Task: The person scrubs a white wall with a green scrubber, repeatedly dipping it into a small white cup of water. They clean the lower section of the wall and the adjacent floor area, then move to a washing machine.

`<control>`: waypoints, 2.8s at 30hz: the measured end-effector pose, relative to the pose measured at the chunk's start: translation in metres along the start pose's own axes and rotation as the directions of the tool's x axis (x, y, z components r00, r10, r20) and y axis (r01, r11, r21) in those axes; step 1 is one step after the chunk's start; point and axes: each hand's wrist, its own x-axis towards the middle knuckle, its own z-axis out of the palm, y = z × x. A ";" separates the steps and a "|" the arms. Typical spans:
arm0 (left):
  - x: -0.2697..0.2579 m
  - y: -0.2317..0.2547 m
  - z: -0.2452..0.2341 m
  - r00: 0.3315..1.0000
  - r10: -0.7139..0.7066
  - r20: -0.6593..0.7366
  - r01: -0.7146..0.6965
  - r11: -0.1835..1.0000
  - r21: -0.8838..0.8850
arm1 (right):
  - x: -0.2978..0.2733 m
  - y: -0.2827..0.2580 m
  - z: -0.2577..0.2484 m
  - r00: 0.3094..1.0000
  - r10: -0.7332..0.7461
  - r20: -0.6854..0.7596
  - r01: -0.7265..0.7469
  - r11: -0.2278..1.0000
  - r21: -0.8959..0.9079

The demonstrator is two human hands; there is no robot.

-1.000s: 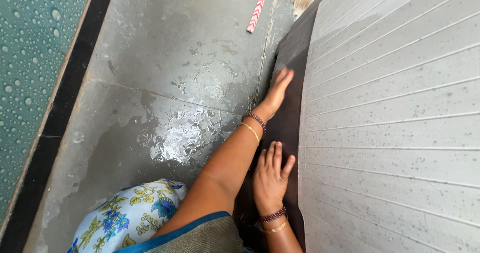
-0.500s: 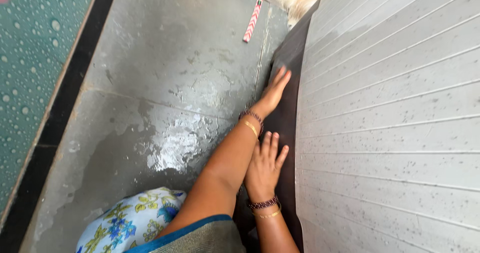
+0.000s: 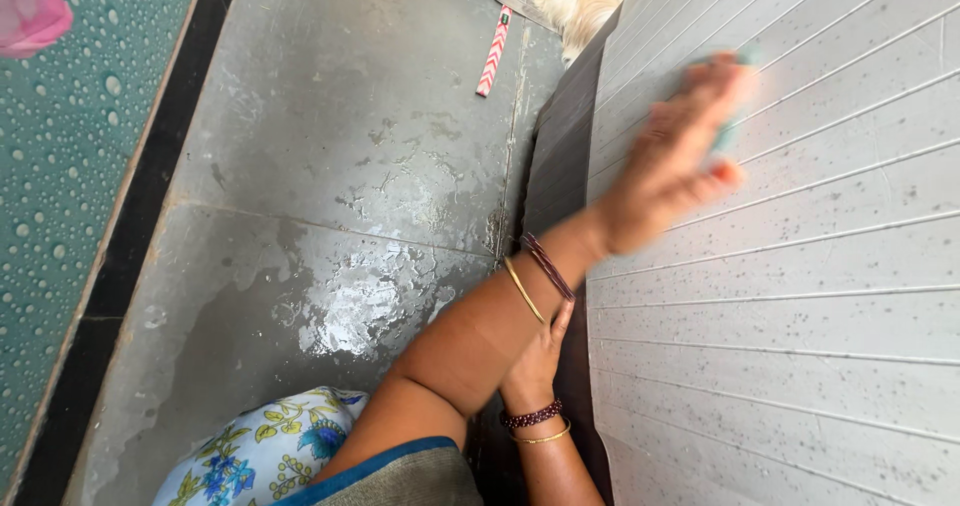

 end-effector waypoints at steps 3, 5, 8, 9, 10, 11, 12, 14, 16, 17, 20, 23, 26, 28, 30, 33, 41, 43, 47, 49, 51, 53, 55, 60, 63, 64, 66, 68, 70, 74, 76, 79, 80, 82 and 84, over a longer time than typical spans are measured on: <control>-0.003 0.017 0.008 1.000 0.011 -0.026 -0.006 0.981 0.194 | -0.003 0.001 0.002 0.998 -0.052 -0.032 0.050 0.998 -0.048; -0.008 -0.011 0.002 0.993 0.026 -0.115 0.001 0.972 0.234 | 0.000 0.001 -0.003 0.998 -0.069 -0.003 0.068 0.988 -0.139; -0.041 -0.081 -0.022 0.832 -0.520 -0.194 0.506 0.854 -0.119 | -0.005 -0.008 -0.016 0.989 -0.006 0.147 0.038 0.975 -0.217; -0.073 -0.094 -0.029 0.684 -0.712 -0.161 0.670 0.700 -0.247 | -0.008 -0.011 -0.021 0.982 0.021 0.187 0.031 0.963 -0.269; -0.100 -0.104 -0.034 0.567 -0.814 -0.128 0.749 0.574 -0.330 | -0.008 -0.013 -0.026 0.975 0.049 0.218 0.025 0.947 -0.322; -0.118 -0.113 -0.038 0.439 -0.895 -0.082 0.805 0.433 -0.406 | -0.006 -0.014 -0.029 0.967 0.054 0.248 0.033 0.942 -0.334; -0.133 -0.117 -0.037 0.363 -0.928 -0.087 0.837 0.366 -0.408 | -0.011 -0.014 -0.033 0.956 0.067 0.286 0.038 0.938 -0.345; -0.139 -0.111 -0.033 0.214 -0.972 -0.099 0.880 0.236 -0.413 | -0.016 -0.011 -0.038 0.956 0.036 0.292 0.068 0.938 -0.340; -0.107 -0.092 -0.022 0.442 -0.884 -0.151 0.747 0.456 -0.483 | -0.020 -0.006 -0.039 0.972 -0.054 0.227 0.125 0.943 -0.309; -0.079 -0.080 -0.016 0.601 -0.782 -0.166 0.647 0.598 -0.474 | -0.022 -0.005 -0.037 0.973 -0.062 0.224 0.129 0.945 -0.300; 0.011 -0.025 0.005 0.956 -0.260 -0.136 0.157 0.844 -0.514 | -0.027 -0.002 -0.031 0.972 -0.067 0.223 0.129 0.953 -0.276; 0.049 0.040 0.026 0.996 0.092 0.015 -0.092 0.996 0.012 | -0.027 0.001 -0.027 0.984 -0.111 0.140 0.139 0.968 -0.210; 0.049 0.050 0.019 0.987 0.162 0.003 -0.156 0.949 0.275 | -0.031 0.000 -0.028 0.985 -0.171 0.000 0.170 0.981 -0.093; 0.049 0.019 0.008 1.000 -0.015 -0.015 0.008 0.923 -0.385 | -0.030 0.000 -0.031 0.986 -0.142 0.084 0.148 0.986 -0.077; 0.016 -0.025 -0.015 0.948 -0.286 -0.139 0.301 0.949 0.096 | -0.028 0.000 -0.034 0.981 -0.065 0.185 0.086 0.990 -0.111; -0.049 -0.079 -0.025 0.758 -0.633 -0.158 0.641 0.768 -0.005 | -0.025 -0.001 -0.034 0.984 -0.062 0.169 0.089 0.984 -0.154; -0.037 -0.009 -0.001 0.908 -0.376 -0.182 0.337 0.917 -0.212 | -0.028 0.002 -0.026 0.988 -0.081 0.133 0.110 0.967 -0.229; -0.003 0.056 0.011 0.986 -0.164 -0.023 0.146 0.925 -0.350 | -0.035 -0.001 -0.026 0.985 -0.166 -0.052 0.163 0.985 -0.048; 0.037 0.141 0.007 0.796 -0.400 0.455 -0.228 0.498 0.837 | -0.027 -0.002 -0.037 0.994 -0.095 -0.054 0.100 0.990 0.097; 0.028 0.129 -0.004 0.837 -0.333 0.434 -0.175 0.589 0.789 | -0.029 -0.003 -0.046 0.994 -0.087 -0.067 0.097 0.983 0.155; 0.019 0.080 0.000 0.997 -0.017 0.080 -0.003 0.971 0.238 | -0.029 -0.005 -0.058 0.982 -0.145 -0.122 0.152 0.987 0.049; -0.017 0.019 -0.005 0.988 -0.065 -0.143 0.061 0.998 -0.035 | -0.028 -0.011 -0.075 0.987 -0.139 -0.080 0.137 0.990 -0.034; -0.065 -0.039 -0.023 0.932 -0.333 -0.144 0.341 0.940 0.033 | -0.020 -0.020 -0.095 0.998 -0.053 0.034 0.056 0.993 -0.105; -0.156 -0.115 -0.033 0.527 -0.839 -0.133 0.825 0.543 -0.155 | -0.023 -0.031 -0.150 0.964 0.000 -0.265 -0.013 0.999 -0.049; -0.137 -0.106 -0.023 0.612 -0.774 -0.161 0.708 0.627 -0.324 | -0.017 -0.025 -0.155 0.950 0.017 -0.311 -0.077 0.981 -0.180; -0.119 -0.095 -0.019 0.683 -0.709 -0.176 0.619 0.690 -0.375 | -0.014 -0.023 -0.152 0.951 0.031 -0.308 -0.107 0.967 -0.233; -0.075 -0.066 -0.011 0.898 -0.409 -0.159 0.357 0.892 -0.278 | -0.011 -0.023 -0.139 0.965 0.013 -0.261 -0.103 0.936 -0.336; -0.046 -0.028 -0.010 0.988 -0.137 -0.073 0.117 0.966 -0.232 | -0.012 -0.021 -0.127 0.978 0.011 -0.207 -0.098 0.903 -0.418; -0.028 0.003 -0.007 0.999 -0.020 -0.026 0.017 0.992 -0.124 | -0.014 -0.019 -0.119 0.989 0.020 -0.148 -0.090 0.873 -0.479; -0.030 -0.001 -0.005 0.993 -0.066 -0.096 0.065 0.998 -0.009 | -0.019 -0.017 -0.116 0.986 0.011 -0.167 -0.082 0.903 -0.422; -0.045 -0.043 -0.011 0.974 -0.164 -0.155 0.169 0.985 0.020 | -0.017 -0.017 -0.117 0.980 -0.009 -0.196 -0.072 0.913 -0.402; -0.106 -0.112 -0.024 0.874 -0.446 -0.195 0.450 0.893 -0.022 | -0.018 -0.019 -0.116 0.979 0.005 -0.206 -0.087 0.916 -0.391; -0.126 -0.131 -0.028 0.847 -0.490 -0.204 0.501 0.865 0.003 | -0.016 -0.019 -0.116 0.977 0.002 -0.215 -0.088 0.915 -0.394; -0.160 -0.153 -0.030 0.716 -0.666 -0.210 0.668 0.741 -0.071 | -0.014 -0.020 -0.114 0.971 -0.003 -0.238 -0.093 0.914 -0.394; -0.172 -0.158 -0.036 0.542 -0.824 -0.164 0.779 0.566 -0.271 | -0.012 -0.020 -0.113 0.970 -0.001 -0.242 -0.101 0.907 -0.409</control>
